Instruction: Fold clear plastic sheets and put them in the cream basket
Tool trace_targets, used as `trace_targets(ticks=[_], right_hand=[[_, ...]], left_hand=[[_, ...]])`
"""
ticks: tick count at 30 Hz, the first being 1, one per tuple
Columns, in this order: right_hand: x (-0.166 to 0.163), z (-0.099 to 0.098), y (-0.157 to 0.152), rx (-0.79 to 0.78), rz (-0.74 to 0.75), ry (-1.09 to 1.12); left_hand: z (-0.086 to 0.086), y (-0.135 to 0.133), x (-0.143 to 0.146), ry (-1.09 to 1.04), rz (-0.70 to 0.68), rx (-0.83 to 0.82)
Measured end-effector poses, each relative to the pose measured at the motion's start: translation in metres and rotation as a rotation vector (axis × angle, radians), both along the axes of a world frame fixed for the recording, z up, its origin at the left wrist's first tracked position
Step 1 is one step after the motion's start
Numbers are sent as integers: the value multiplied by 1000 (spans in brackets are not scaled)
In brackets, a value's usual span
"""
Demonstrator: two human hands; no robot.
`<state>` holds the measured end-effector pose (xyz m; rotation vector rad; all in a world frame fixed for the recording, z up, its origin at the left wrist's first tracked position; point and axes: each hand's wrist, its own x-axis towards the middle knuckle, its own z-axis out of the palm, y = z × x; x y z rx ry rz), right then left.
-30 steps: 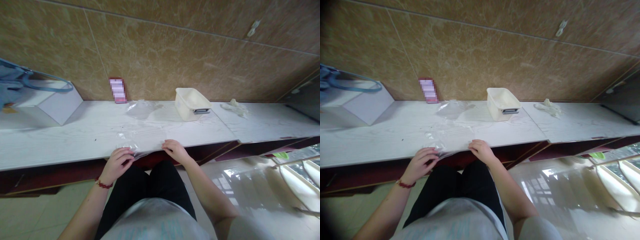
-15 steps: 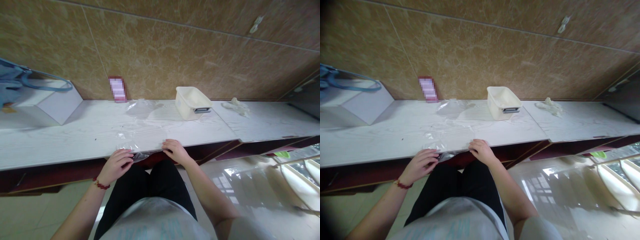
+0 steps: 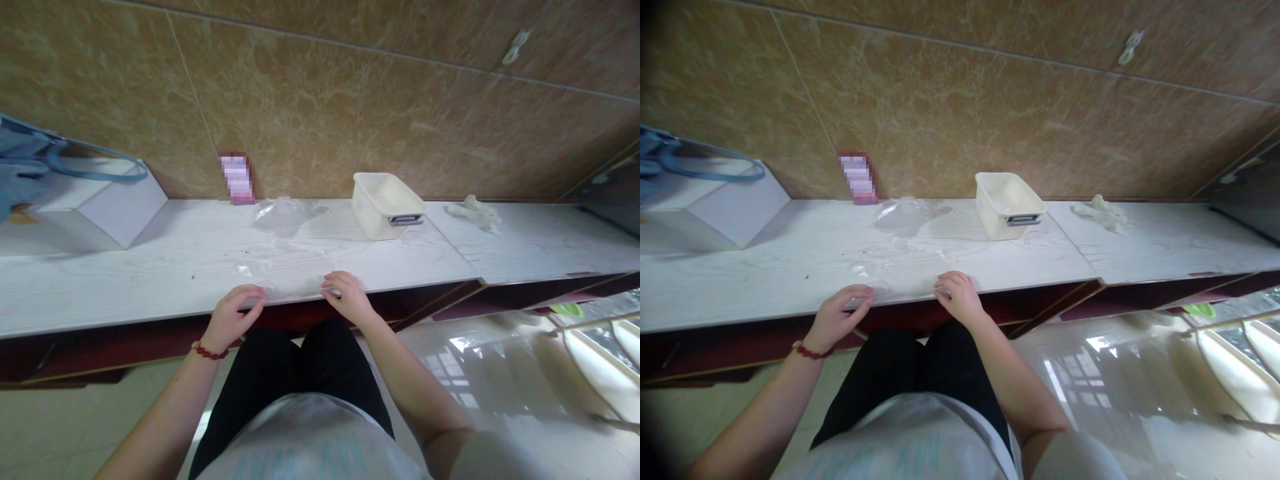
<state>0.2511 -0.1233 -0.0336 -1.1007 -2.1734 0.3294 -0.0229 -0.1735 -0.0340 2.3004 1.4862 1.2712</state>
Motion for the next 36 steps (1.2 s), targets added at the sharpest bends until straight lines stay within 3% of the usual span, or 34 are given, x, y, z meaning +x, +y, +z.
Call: trace_targets(ticks=[9, 13, 20, 24, 30, 36], right_hand=[[9, 8, 16, -193, 4, 59], [10, 11, 21, -286, -60, -3], [2, 10, 39, -315, -119, 9], [-4, 12, 52, -476, -118, 89], [-14, 16, 72, -722, -150, 175], [-20, 12, 92, -805, -205, 112]], left_hand=[[21, 27, 3, -249, 45, -283], [26, 47, 6, -355, -9, -375], [43, 86, 8, -642, -189, -600], [54, 109, 5, -663, -171, -734], [45, 145, 0, -719, -48, -842], [36, 155, 3, -751, 77, -966]])
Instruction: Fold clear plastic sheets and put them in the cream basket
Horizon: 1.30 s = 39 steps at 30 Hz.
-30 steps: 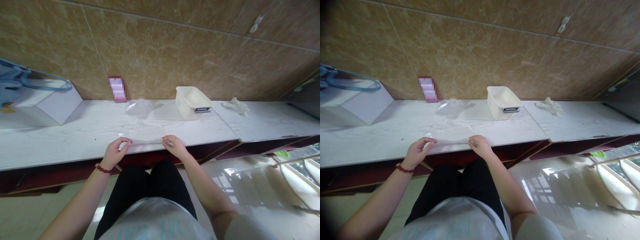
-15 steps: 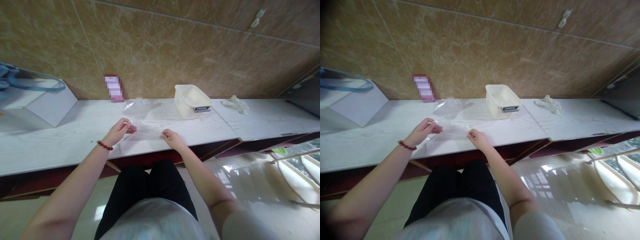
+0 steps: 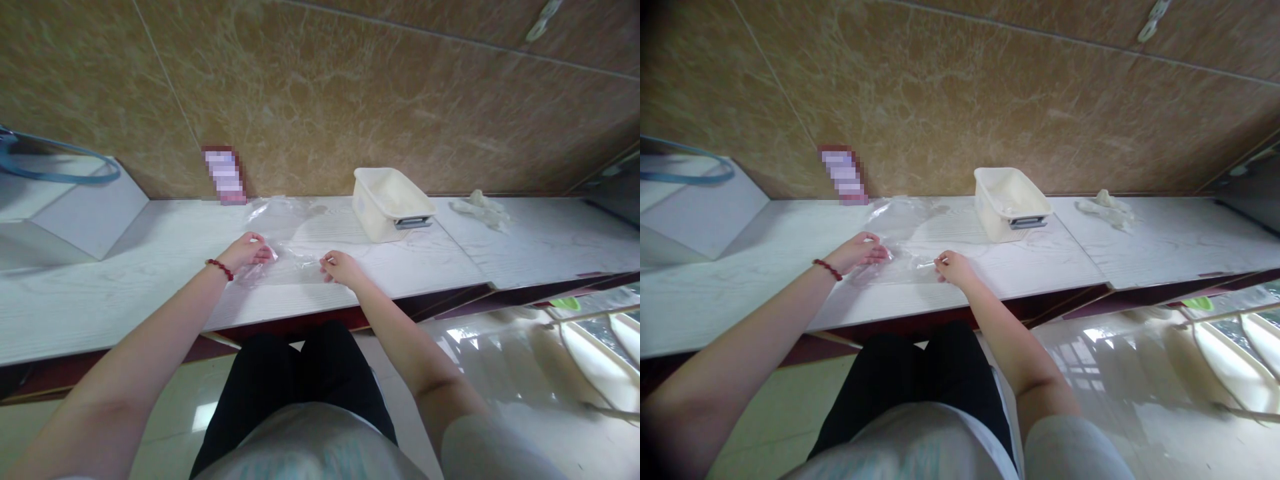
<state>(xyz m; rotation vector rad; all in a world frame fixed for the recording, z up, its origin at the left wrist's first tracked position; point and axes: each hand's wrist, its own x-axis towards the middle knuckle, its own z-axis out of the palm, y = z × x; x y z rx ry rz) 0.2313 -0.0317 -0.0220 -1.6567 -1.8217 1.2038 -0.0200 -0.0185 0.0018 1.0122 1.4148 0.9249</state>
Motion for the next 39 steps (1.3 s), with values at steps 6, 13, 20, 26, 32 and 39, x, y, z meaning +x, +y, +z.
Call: trace_targets(ticks=[6, 13, 20, 26, 32, 39], right_hand=[[-2, 3, 5, -33, 25, -36], [-3, 8, 2, 46, 35, -224], [-4, 15, -2, 72, 87, -325], [-1, 15, -1, 149, 71, -384], [5, 13, -2, 164, 27, -345], [11, 8, -8, 135, 9, -237]], left_hand=[[-6, 3, -1, 41, 50, -19], [-10, 12, -2, 377, -2, 94], [7, -28, -15, 1082, -127, 344], [-17, -88, -21, 1299, -255, 376], [-34, -94, -35, 1152, -252, 565], [-26, -84, -31, 1106, -212, 561]])
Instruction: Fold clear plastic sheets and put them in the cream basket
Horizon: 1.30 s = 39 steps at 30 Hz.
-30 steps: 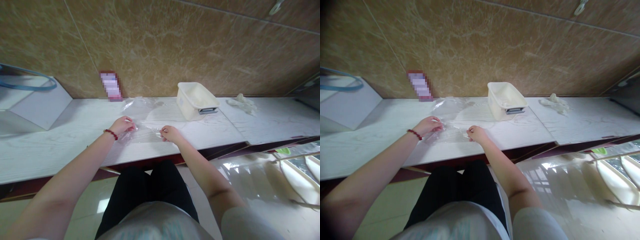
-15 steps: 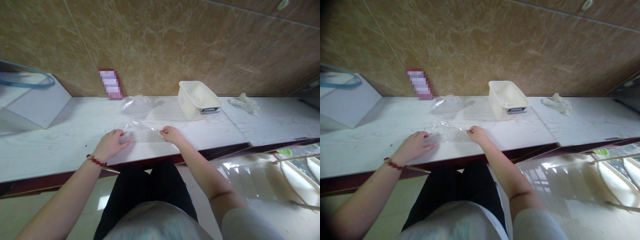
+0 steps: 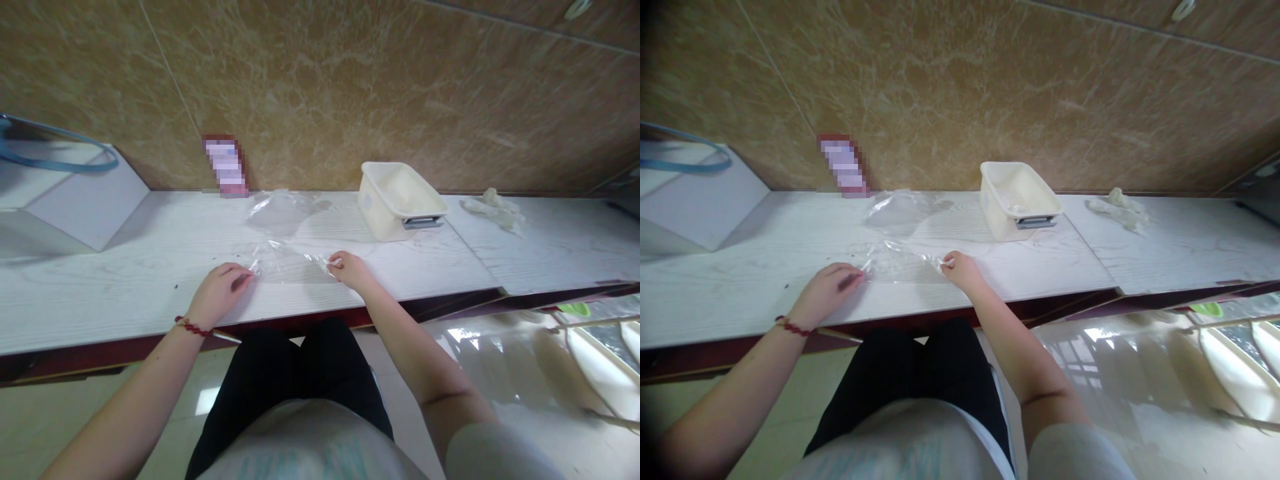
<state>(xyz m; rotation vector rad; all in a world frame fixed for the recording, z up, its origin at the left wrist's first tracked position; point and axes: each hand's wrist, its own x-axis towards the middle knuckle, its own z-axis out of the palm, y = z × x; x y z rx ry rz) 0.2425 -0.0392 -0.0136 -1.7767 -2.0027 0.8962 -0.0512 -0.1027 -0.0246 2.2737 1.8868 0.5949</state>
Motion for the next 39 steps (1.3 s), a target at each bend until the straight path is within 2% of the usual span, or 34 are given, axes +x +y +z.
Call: trace_targets(ticks=[4, 6, 7, 11, 13, 21, 25, 27, 34, 39], right_hand=[[2, -3, -3, 2, -1, 48], [2, -3, -6, 8, 5, 65], [2, -2, -7, 11, 6, 70], [2, -1, -11, 9, -2, 80], [3, -1, -11, 6, 0, 84], [5, -7, -8, 19, 5, 79], [4, -7, -7, 18, 12, 78], [4, -6, -7, 13, 15, 82], [4, -4, -9, -18, -2, 70], [4, -4, -9, 5, -21, 90]], left_hand=[[4, 2, -2, -134, 249, -90], [5, 3, -4, -179, 286, -128], [6, 3, -5, -175, 235, -129], [5, 3, -7, -52, -148, -61], [3, 5, -6, -18, -190, -39], [1, 17, -1, -63, 24, -86], [5, 19, 0, -102, -4, -114], [7, 21, 1, -90, 25, -122], [12, 28, -1, 13, 323, -88], [18, 24, -10, 44, 407, -229]])
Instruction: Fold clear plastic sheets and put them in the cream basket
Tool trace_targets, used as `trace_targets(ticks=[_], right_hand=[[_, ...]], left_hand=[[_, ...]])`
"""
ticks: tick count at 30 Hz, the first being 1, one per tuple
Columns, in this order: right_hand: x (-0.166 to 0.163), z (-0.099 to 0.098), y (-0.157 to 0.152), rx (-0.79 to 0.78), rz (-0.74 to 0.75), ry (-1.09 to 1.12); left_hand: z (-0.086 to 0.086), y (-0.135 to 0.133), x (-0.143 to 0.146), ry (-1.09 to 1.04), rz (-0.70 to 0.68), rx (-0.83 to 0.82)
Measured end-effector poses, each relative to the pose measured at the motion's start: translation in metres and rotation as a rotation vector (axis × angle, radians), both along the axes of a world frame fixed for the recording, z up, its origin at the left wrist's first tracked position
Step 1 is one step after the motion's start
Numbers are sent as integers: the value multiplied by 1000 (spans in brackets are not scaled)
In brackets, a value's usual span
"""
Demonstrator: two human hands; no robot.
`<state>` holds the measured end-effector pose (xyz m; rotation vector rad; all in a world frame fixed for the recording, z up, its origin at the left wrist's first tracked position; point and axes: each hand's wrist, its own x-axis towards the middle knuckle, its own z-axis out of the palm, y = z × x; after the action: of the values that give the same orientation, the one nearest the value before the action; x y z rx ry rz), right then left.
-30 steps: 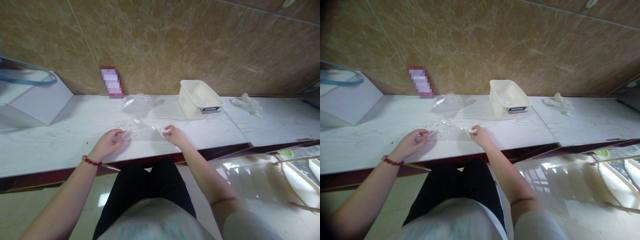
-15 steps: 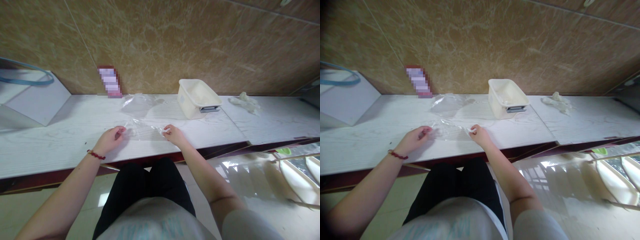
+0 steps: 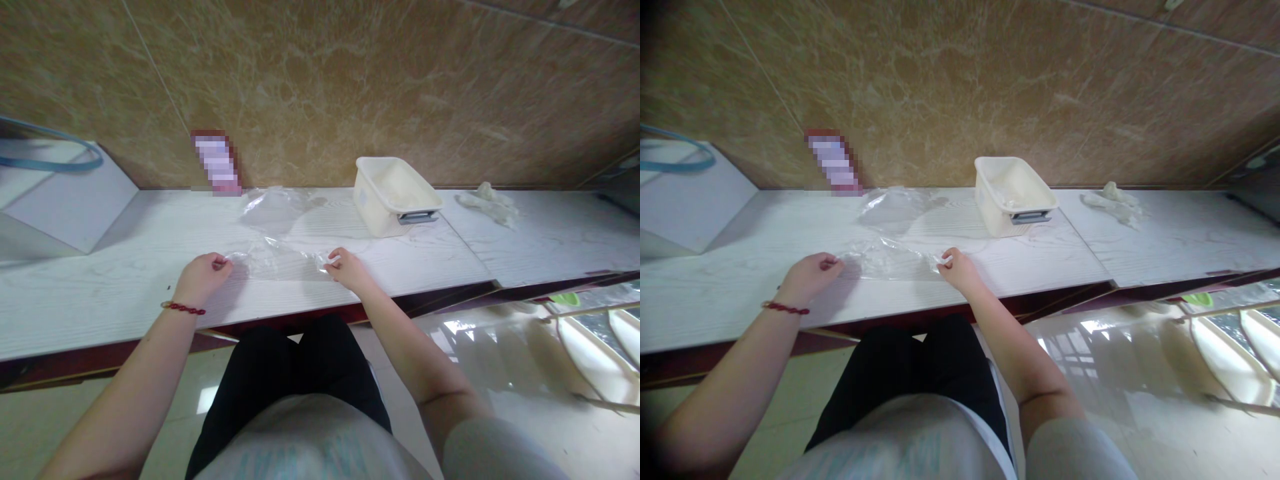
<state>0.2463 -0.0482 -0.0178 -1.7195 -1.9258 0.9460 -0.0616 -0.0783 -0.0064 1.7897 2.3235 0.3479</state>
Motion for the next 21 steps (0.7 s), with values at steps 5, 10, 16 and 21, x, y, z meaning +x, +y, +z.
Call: trace_targets(ticks=[5, 10, 16, 21], right_hand=[[1, -6, 2, 28, -11, 30], [1, -2, 3, -15, 37, 20], [-2, 1, 6, 32, -41, -86], [-3, -3, 8, 40, -31, -120]], left_hand=[[11, -4, -3, 24, -19, -128], [17, -3, 0, -11, -21, -146], [11, 0, 0, -43, -30, -128], [6, 0, -1, -52, -55, -94]])
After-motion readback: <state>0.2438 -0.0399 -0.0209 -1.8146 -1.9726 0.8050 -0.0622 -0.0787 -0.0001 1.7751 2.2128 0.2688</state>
